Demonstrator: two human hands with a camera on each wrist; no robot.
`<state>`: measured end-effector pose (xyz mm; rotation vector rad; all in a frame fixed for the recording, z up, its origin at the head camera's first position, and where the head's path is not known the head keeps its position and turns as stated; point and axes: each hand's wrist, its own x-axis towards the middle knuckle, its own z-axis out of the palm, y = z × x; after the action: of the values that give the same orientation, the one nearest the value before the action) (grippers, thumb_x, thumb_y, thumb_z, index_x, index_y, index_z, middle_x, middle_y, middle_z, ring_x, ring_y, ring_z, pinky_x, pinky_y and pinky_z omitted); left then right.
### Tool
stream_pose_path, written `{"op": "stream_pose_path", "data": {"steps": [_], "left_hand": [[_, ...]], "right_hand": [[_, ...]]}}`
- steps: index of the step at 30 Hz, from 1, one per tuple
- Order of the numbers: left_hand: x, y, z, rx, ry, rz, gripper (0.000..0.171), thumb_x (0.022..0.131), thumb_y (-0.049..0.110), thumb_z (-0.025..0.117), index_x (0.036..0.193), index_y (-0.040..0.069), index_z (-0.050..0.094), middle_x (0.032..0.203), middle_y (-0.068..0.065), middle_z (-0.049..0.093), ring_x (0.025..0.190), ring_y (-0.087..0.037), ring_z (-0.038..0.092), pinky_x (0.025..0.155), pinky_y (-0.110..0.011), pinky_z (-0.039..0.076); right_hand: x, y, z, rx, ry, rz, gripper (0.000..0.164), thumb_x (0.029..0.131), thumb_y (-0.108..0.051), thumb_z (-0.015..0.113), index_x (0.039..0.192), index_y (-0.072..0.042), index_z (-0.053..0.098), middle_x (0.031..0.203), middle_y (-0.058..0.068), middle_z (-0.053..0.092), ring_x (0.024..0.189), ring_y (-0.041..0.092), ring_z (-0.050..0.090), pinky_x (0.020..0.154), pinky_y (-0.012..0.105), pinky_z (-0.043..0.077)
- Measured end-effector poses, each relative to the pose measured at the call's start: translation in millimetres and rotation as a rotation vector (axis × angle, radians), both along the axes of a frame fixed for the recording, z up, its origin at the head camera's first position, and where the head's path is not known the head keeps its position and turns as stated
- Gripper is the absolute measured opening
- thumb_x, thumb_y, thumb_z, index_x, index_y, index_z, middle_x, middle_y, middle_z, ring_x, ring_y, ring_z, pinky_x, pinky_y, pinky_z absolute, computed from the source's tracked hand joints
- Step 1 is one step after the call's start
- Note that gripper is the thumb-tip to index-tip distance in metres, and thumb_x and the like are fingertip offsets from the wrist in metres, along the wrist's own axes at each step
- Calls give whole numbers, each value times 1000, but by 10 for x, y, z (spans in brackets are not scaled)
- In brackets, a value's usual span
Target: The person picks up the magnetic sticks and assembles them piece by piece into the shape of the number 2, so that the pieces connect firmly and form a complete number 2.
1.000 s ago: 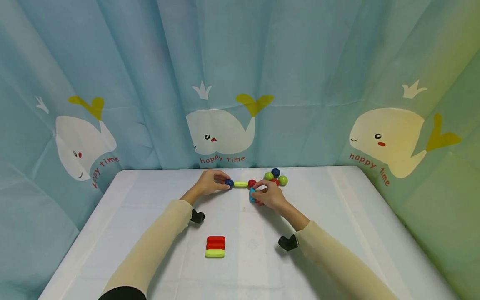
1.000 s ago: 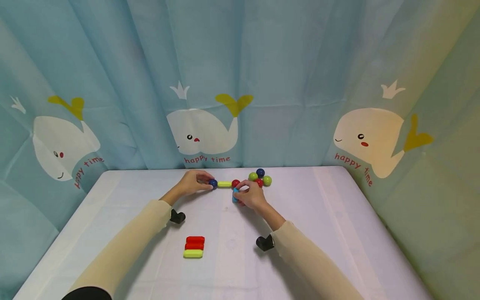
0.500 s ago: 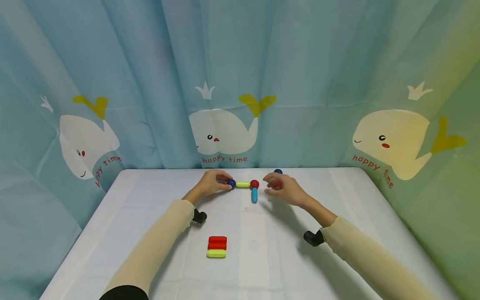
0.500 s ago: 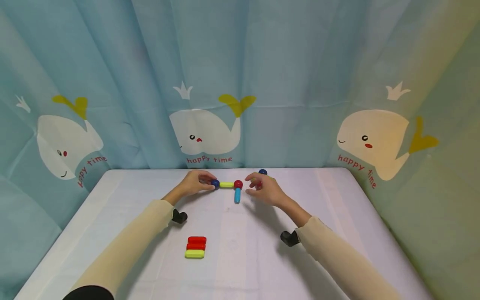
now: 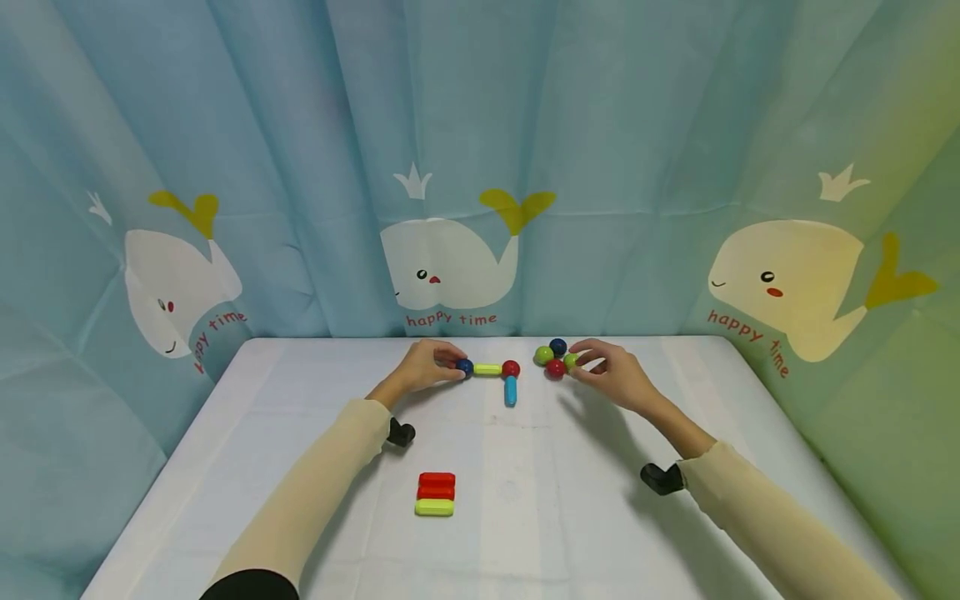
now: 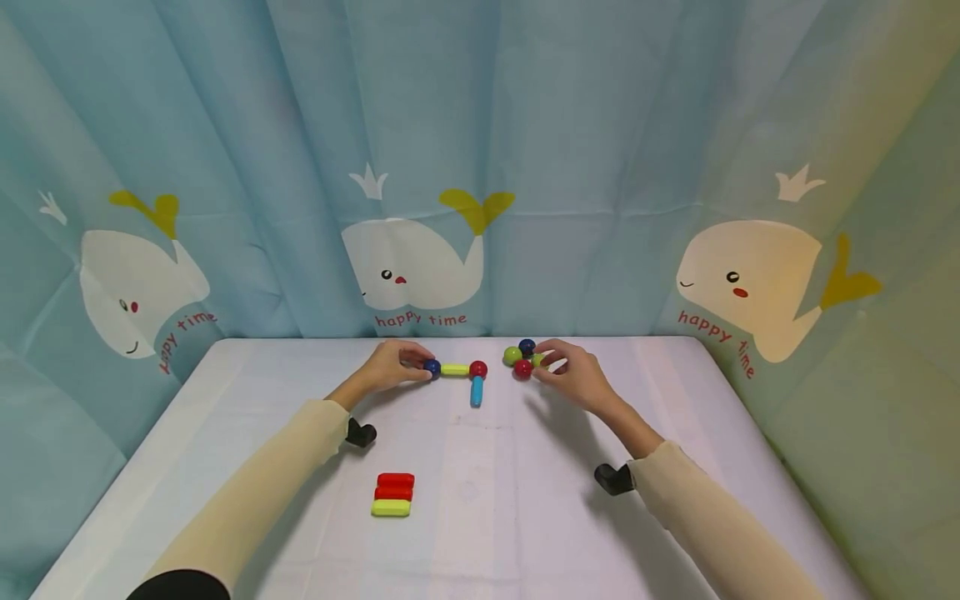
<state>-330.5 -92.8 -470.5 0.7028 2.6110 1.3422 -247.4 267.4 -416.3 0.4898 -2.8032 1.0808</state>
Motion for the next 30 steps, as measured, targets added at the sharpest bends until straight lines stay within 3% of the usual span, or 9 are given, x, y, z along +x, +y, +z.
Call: {"op": "stream_pose_path", "data": {"steps": [11,17,22,30], "left_hand": [[3,2,15,8,-6,-3,29,87,10,84,114,7,76,111,-6,76,101,-19,72,94,-33,56],[3,-3,12,6,2,-4,29,87,9,84,114,6,76,111,-7,76,101,-19,72,93,-32,56],[4,-3,15,6,0,-2,29,87,10,84,114,7,77,110,-6,76,101,-18,72,95,-33,55],[7,1,14,-6,-7,7,29,86,11,85,114,8,77,110,-5,76,101,-18,71,97,-35,54]], "right_hand": [[-82,201,-70,-21,-27,-17,37,95,-12,75,128,-1,64,113,24,72,87,31,72,77,40,56],[-187,263,-111,-63,-61,-15,38,94,-8,75,130,-1,63,118,28,69,92,39,71,74,35,56],[-244,257,-167,-97,-131,-58,41,96,-11,73,134,-1,60,124,31,66,100,42,70,72,31,56],[-307,170,-272,-84,-204,-127,47,99,-20,71,140,-2,56,127,28,64,114,43,63,82,39,54]]}}
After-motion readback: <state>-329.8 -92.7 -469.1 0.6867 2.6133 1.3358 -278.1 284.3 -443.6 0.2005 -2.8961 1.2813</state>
